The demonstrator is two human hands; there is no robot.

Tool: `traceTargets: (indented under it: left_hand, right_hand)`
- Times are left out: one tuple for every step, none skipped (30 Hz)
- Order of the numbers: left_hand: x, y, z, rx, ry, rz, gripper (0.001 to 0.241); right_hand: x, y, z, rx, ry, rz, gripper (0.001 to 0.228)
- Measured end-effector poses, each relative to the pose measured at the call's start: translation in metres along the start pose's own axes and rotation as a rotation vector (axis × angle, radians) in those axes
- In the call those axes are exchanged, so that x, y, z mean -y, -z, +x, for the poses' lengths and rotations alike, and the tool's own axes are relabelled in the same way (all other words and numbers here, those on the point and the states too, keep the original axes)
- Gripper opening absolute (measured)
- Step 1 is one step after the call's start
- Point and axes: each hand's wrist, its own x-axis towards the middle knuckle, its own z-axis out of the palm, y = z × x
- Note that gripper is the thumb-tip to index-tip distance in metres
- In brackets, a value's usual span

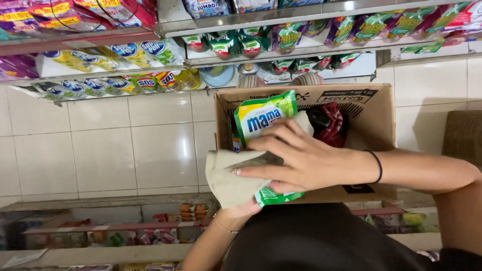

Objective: Scanning a pouch of dish soap and placing it into a cardboard box in a grocery store.

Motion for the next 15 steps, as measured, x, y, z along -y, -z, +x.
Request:
traceTargets:
  left_hand:
    - [0.002, 0.007, 0.001, 0.048, -0.013, 0.114, 0.055]
    - [0.003, 0.014, 0.001, 0.096, -0.026, 0.227, 0.053]
    - [0.004, 0.005, 0.005, 0.095, -0.023, 0.227, 0.053]
    - [0.004, -0.005, 0.008, -0.039, 0.017, 0.119, 0.056]
    - [0.004, -0.015, 0.012, -0.173, 0.053, 0.010, 0.061]
    - [0.005, -0.010, 0.011, -0.172, 0.054, 0.010, 0.061]
    - [0.005, -0.004, 0.011, -0.069, 0.010, 0.076, 0.057]
    - [0.006, 0.001, 0.010, 0.033, -0.036, 0.142, 0.055]
    - [0.009, 0.012, 0.008, 0.036, -0.036, 0.139, 0.055]
    - [0.011, 0.023, 0.006, 0.022, -0.047, 0.219, 0.050]
    - [0.014, 0.034, 0.004, 0.007, -0.061, 0.298, 0.047]
    - [0.012, 0.025, 0.007, 0.009, -0.064, 0.295, 0.047]
    - [0.008, 0.016, 0.008, -0.015, -0.046, 0.221, 0.049]
    - [0.005, 0.006, 0.010, -0.039, -0.028, 0.146, 0.052]
    - [-0.002, 0.001, 0.004, -0.039, -0.030, 0.145, 0.052]
  right_hand:
    - [-0.003, -0.006, -0.006, 0.004, -0.012, -0.091, 0.066]
    - [-0.006, -0.013, -0.013, 0.009, -0.025, -0.182, 0.066]
    - [-0.010, -0.009, -0.011, 0.008, -0.027, -0.182, 0.066]
    - [-0.014, -0.005, -0.009, -0.035, -0.097, -0.182, 0.065]
    - [-0.018, 0.000, -0.007, -0.078, -0.165, -0.183, 0.064]
    - [-0.020, 0.004, -0.009, -0.078, -0.166, -0.185, 0.064]
    - [-0.022, 0.009, -0.011, -0.108, -0.322, -0.180, 0.065]
    - [-0.023, 0.014, -0.013, -0.138, -0.478, -0.174, 0.067]
    - [-0.017, 0.020, -0.008, -0.135, -0.479, -0.177, 0.067]
    - [-0.011, 0.026, -0.003, -0.223, -0.488, -0.138, 0.065]
    - [-0.005, 0.032, 0.002, -0.309, -0.493, -0.097, 0.062]
    - [-0.008, 0.024, -0.005, -0.305, -0.491, -0.098, 0.062]
    - [-0.010, 0.017, -0.011, -0.285, -0.435, -0.125, 0.062]
    - [-0.013, 0.009, -0.018, -0.266, -0.380, -0.152, 0.062]
    - [-0.005, 0.008, -0.015, -0.264, -0.378, -0.151, 0.062]
